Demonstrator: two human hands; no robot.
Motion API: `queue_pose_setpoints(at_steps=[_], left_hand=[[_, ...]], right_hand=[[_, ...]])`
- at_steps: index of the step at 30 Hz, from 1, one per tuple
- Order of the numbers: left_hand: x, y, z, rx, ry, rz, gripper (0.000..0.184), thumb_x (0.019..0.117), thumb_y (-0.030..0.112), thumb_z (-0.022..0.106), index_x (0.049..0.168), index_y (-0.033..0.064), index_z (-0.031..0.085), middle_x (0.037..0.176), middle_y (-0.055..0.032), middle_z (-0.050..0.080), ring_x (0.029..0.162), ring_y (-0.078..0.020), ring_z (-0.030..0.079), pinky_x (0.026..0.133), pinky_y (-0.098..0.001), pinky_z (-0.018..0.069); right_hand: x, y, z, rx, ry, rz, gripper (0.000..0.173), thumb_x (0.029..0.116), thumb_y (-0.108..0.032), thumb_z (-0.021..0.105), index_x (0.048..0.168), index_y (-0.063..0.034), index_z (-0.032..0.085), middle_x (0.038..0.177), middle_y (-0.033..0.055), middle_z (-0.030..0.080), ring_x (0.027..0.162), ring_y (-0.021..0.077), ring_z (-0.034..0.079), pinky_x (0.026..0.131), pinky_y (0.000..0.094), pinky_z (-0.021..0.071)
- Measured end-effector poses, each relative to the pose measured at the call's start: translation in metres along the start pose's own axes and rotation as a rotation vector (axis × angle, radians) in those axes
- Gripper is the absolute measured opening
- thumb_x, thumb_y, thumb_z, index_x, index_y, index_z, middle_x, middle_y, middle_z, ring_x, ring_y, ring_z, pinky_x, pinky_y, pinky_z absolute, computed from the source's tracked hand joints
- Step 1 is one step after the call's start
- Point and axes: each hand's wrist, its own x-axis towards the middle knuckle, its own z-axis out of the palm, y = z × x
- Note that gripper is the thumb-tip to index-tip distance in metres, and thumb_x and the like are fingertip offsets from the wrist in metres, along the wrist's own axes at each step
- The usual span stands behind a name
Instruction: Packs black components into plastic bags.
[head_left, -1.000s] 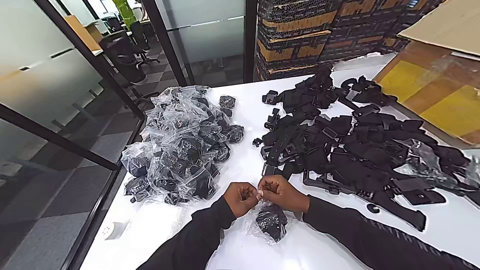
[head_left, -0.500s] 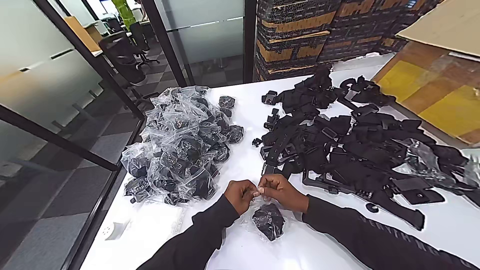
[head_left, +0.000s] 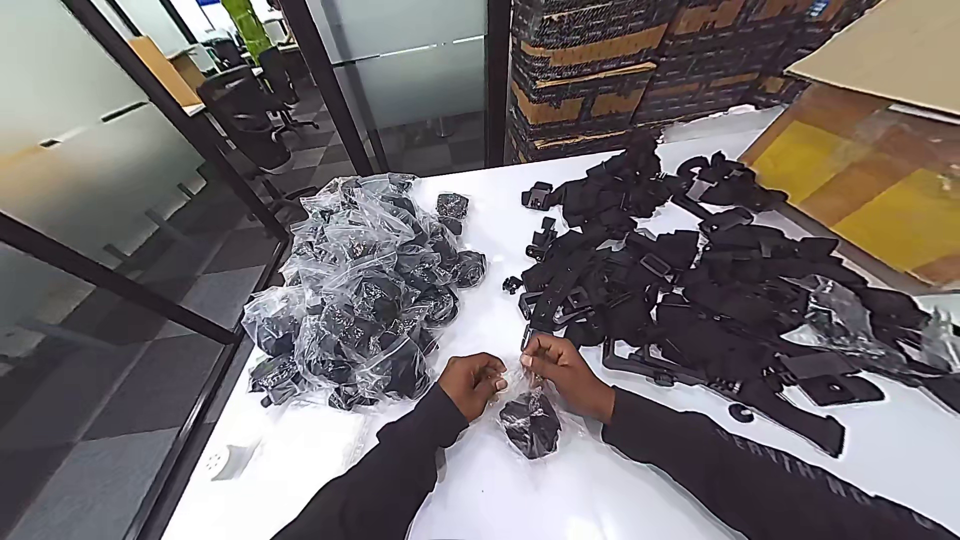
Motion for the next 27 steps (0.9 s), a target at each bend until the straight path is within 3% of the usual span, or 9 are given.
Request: queue_pose_setpoints(at_steps=[4,8,11,14,17,20,23,25,27], left_hand=[[-0.005,0.014,-0.009,0.039,-0.027,-0.010,0.017,0.0946,0.009,0.066,0.104,-0.0049,0.069,0.082,-0.0103,0.071,0.068,-0.0124,0.069,0.071,-0.0319,0.0603],[-0.004,0.007,-0.005,0.024,0.104,0.024,0.019,0.0939,0.012,0.070,0.104,-0.0042,0.072,0.082,-0.0088,0.074,0.068,-0.0106,0.071,0.071,-0.0299,0.0614],[-0.003,-0.002,-0.009,0.180,0.094,0.005,0.024,0.0962,0.020,0.068,0.104,-0.0027,0.073,0.082,-0.0116,0.074,0.070,-0.0166,0.071,0.074,-0.0380,0.0605],[-0.006,0.007,-0.007,0.258,0.112,0.051,0.023,0.0972,0.022,0.067,0.099,-0.0003,0.074,0.079,-0.0105,0.073,0.066,-0.0170,0.069,0.069,-0.0390,0.0595],[-0.005,0.006,-0.003,0.240,0.177,0.142,0.019,0.0976,0.016,0.065,0.098,-0.0007,0.075,0.079,-0.0094,0.075,0.064,-0.0153,0.071,0.067,-0.0362,0.0614],[-0.004,-0.005,-0.004,0.224,0.173,0.168,0.022,0.0969,0.000,0.058,0.111,-0.0054,0.074,0.091,-0.0138,0.077,0.077,-0.0196,0.076,0.079,-0.0383,0.0631],[-0.004,-0.003,-0.003,0.272,0.228,0.199,0.025,0.0939,-0.005,0.056,0.113,-0.0050,0.073,0.093,-0.0132,0.077,0.078,-0.0202,0.075,0.079,-0.0390,0.0626],[-0.004,-0.002,-0.002,0.265,0.373,0.272,0.023,0.0940,-0.004,0.057,0.111,-0.0064,0.073,0.090,-0.0127,0.077,0.075,-0.0182,0.075,0.074,-0.0369,0.0635],[-0.001,-0.008,-0.002,0.243,0.557,0.341,0.023,0.0944,-0.002,0.057,0.111,-0.0084,0.072,0.089,-0.0118,0.077,0.069,-0.0144,0.073,0.067,-0.0327,0.0637]], right_hand=[[0.001,0.001,0.000,0.015,0.025,-0.003,0.010,0.0975,-0.008,0.059,0.089,-0.0135,0.060,0.071,-0.0087,0.062,0.060,0.0025,0.058,0.057,0.0212,0.0499],[0.002,0.000,-0.002,0.021,0.062,-0.034,0.012,0.0987,-0.006,0.055,0.091,-0.0136,0.060,0.074,-0.0090,0.063,0.061,0.0022,0.059,0.058,0.0205,0.0511],[0.002,-0.001,-0.005,-0.003,0.147,-0.080,0.012,0.0971,-0.005,0.054,0.091,-0.0127,0.060,0.076,-0.0088,0.063,0.063,0.0024,0.060,0.058,0.0208,0.0520],[0.003,0.000,-0.007,-0.023,0.195,-0.139,0.011,0.0970,-0.005,0.056,0.092,-0.0124,0.062,0.077,-0.0093,0.064,0.063,0.0020,0.061,0.058,0.0202,0.0527],[0.004,-0.001,-0.007,-0.033,0.217,-0.172,0.010,0.0976,-0.006,0.056,0.093,-0.0125,0.062,0.076,-0.0092,0.064,0.061,0.0014,0.059,0.056,0.0193,0.0512],[0.003,-0.002,-0.006,-0.047,0.221,-0.161,0.009,0.0990,-0.006,0.055,0.096,-0.0118,0.061,0.078,-0.0086,0.065,0.063,0.0026,0.061,0.057,0.0206,0.0531],[0.003,-0.003,-0.006,-0.075,0.215,-0.180,0.009,0.0996,-0.006,0.054,0.098,-0.0111,0.061,0.078,-0.0097,0.065,0.063,0.0014,0.060,0.057,0.0200,0.0528],[0.003,-0.002,-0.006,-0.117,0.204,-0.208,0.010,0.1006,-0.009,0.053,0.108,-0.0070,0.060,0.084,-0.0073,0.065,0.066,0.0025,0.060,0.058,0.0211,0.0528],[0.001,-0.001,-0.008,-0.171,0.174,-0.281,0.032,0.1016,-0.018,0.055,0.129,-0.0022,0.049,0.105,0.0009,0.066,0.080,0.0097,0.066,0.065,0.0275,0.0581]])
